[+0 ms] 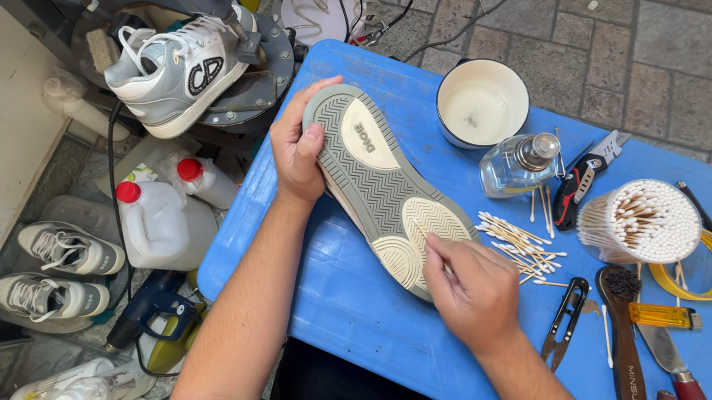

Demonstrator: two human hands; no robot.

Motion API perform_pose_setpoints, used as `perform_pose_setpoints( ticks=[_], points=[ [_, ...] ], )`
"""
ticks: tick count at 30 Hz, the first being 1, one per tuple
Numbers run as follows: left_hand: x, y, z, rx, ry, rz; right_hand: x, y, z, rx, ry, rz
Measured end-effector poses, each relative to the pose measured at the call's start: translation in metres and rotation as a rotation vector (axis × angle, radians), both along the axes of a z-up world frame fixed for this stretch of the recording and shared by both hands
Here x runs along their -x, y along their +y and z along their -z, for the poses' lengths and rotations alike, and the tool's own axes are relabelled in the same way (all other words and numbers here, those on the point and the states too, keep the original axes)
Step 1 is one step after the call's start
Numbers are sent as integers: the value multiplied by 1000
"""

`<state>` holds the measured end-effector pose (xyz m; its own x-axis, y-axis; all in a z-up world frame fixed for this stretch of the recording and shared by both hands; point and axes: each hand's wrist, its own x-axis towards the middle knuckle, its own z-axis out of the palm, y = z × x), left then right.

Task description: The person cleans the sole of a grey and white sneaker using cotton swabs and a liquid from a spray bottle. They rotate the shoe to access different areas of the sole and then briefly inspect the upper part of the shoe.

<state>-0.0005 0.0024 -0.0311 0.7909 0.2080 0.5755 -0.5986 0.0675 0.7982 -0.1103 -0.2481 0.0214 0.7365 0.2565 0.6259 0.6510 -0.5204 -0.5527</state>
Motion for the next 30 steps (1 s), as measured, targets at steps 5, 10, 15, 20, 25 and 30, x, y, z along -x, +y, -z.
perform_pose_setpoints(
  ticks=[5, 10, 15, 20, 25, 30],
  points=[
    [-1, 1, 1, -3, -7, -1, 0, 2, -1, 5, 61, 117],
    [1, 0, 1, -7, -7, -7, -1, 4, -2, -7, 83, 89],
    [1, -1, -1, -11, -2, -9, 0, 4, -1, 14, 51, 33],
    [2, -1, -3, -8, -23, -11, 0, 2, 1, -1, 79, 96],
    [3, -2, -5, 9, -6, 9, -1, -2, 1, 3, 88, 61],
    [5, -1, -7, -7, 8, 8, -1, -3, 1, -17, 120, 167]
  ],
)
